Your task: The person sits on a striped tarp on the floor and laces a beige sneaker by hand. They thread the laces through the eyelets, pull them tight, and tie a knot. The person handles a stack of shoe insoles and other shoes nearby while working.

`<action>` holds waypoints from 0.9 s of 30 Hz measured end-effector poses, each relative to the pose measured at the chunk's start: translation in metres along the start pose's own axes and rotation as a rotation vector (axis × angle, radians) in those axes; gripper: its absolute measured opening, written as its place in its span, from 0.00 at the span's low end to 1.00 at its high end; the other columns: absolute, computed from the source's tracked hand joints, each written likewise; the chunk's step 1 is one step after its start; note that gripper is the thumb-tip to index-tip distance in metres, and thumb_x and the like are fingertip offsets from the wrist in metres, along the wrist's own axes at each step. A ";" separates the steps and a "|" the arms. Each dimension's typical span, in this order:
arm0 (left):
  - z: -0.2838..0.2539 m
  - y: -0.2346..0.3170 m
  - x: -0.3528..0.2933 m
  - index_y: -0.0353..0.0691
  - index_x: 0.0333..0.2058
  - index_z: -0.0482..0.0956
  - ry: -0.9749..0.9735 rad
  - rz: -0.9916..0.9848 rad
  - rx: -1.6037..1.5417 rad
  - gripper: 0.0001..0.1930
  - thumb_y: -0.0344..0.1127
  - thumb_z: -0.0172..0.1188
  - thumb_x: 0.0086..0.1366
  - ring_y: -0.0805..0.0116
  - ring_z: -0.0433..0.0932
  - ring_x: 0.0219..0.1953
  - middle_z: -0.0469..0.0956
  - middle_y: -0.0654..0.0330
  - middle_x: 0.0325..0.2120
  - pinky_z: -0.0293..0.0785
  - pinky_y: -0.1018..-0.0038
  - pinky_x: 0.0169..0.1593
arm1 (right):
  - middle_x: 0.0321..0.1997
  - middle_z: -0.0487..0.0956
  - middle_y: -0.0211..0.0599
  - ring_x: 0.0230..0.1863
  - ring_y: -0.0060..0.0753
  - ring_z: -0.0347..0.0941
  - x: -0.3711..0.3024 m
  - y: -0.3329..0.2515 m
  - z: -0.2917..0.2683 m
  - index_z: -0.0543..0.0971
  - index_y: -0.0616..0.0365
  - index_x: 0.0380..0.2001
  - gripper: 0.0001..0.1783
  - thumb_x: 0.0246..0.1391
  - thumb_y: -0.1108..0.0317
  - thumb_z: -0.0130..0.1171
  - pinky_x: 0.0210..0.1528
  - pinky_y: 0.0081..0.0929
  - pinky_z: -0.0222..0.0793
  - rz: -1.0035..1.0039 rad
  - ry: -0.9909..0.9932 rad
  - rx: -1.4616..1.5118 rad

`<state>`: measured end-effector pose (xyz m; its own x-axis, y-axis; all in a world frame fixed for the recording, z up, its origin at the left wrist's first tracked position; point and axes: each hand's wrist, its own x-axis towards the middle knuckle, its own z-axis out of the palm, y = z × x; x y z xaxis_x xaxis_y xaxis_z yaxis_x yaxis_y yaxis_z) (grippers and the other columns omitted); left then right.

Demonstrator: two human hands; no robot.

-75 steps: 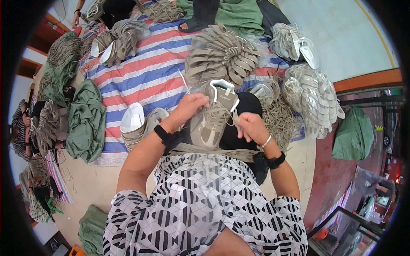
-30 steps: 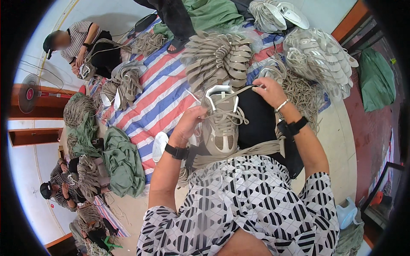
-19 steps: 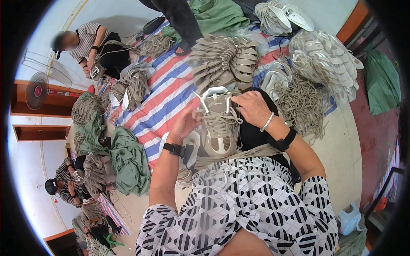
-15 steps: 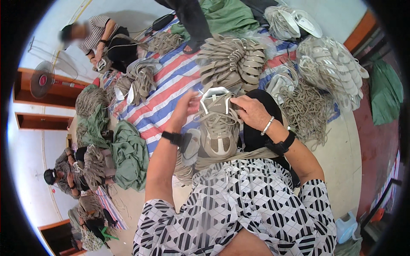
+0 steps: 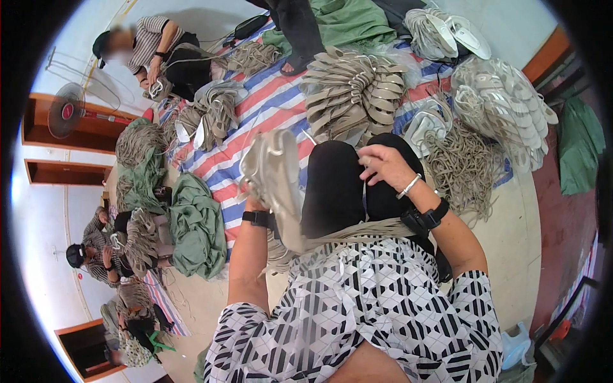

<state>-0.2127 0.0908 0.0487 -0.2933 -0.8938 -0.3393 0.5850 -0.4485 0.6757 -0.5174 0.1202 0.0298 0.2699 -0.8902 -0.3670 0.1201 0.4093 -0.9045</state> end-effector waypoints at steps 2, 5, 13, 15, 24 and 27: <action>0.009 0.011 -0.013 0.36 0.56 0.67 -0.063 0.085 -0.032 0.24 0.46 0.50 0.67 0.63 0.75 0.48 0.73 0.54 0.50 0.73 0.71 0.51 | 0.45 0.77 0.37 0.35 0.24 0.77 0.008 -0.012 -0.005 0.72 0.62 0.51 0.21 0.59 0.60 0.53 0.33 0.20 0.75 -0.102 0.024 -0.162; 0.008 0.038 0.001 0.35 0.60 0.62 -0.073 0.110 0.277 0.29 0.49 0.48 0.68 0.61 0.71 0.55 0.67 0.52 0.57 0.70 0.69 0.56 | 0.46 0.76 0.33 0.43 0.24 0.74 0.009 -0.065 0.026 0.70 0.61 0.54 0.23 0.58 0.61 0.56 0.42 0.25 0.73 -0.139 -0.105 0.037; -0.023 0.054 0.029 0.34 0.52 0.72 0.043 0.180 0.922 0.22 0.44 0.50 0.66 0.61 0.73 0.51 0.76 0.53 0.49 0.69 0.70 0.52 | 0.57 0.72 0.38 0.56 0.31 0.70 0.018 -0.077 -0.014 0.67 0.63 0.57 0.25 0.57 0.69 0.54 0.60 0.32 0.64 -0.113 -0.113 0.509; -0.131 0.016 0.032 0.33 0.56 0.68 0.233 -0.003 1.444 0.31 0.51 0.55 0.62 0.57 0.74 0.52 0.72 0.45 0.52 0.69 0.65 0.54 | 0.56 0.74 0.38 0.55 0.33 0.71 0.014 -0.057 -0.049 0.69 0.62 0.56 0.22 0.59 0.68 0.53 0.60 0.34 0.65 -0.007 -0.003 0.623; -0.234 -0.125 -0.029 0.43 0.50 0.67 0.504 -0.318 2.047 0.21 0.30 0.56 0.57 0.48 0.76 0.41 0.70 0.49 0.43 0.75 0.57 0.43 | 0.52 0.77 0.39 0.52 0.36 0.74 -0.007 -0.002 -0.067 0.72 0.59 0.53 0.19 0.60 0.66 0.53 0.57 0.37 0.69 0.135 0.216 0.772; -0.241 -0.108 -0.031 0.46 0.52 0.67 0.504 -0.301 1.966 0.21 0.30 0.53 0.58 0.47 0.77 0.38 0.72 0.49 0.41 0.75 0.56 0.42 | 0.53 0.76 0.40 0.53 0.37 0.73 -0.007 -0.006 -0.064 0.72 0.60 0.53 0.19 0.60 0.65 0.52 0.57 0.38 0.69 0.188 0.102 0.775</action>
<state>-0.0847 0.1668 -0.1715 0.1873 -0.8828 -0.4309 -0.9606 -0.2562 0.1074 -0.5812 0.1110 0.0243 0.2671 -0.7912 -0.5501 0.7208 0.5429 -0.4309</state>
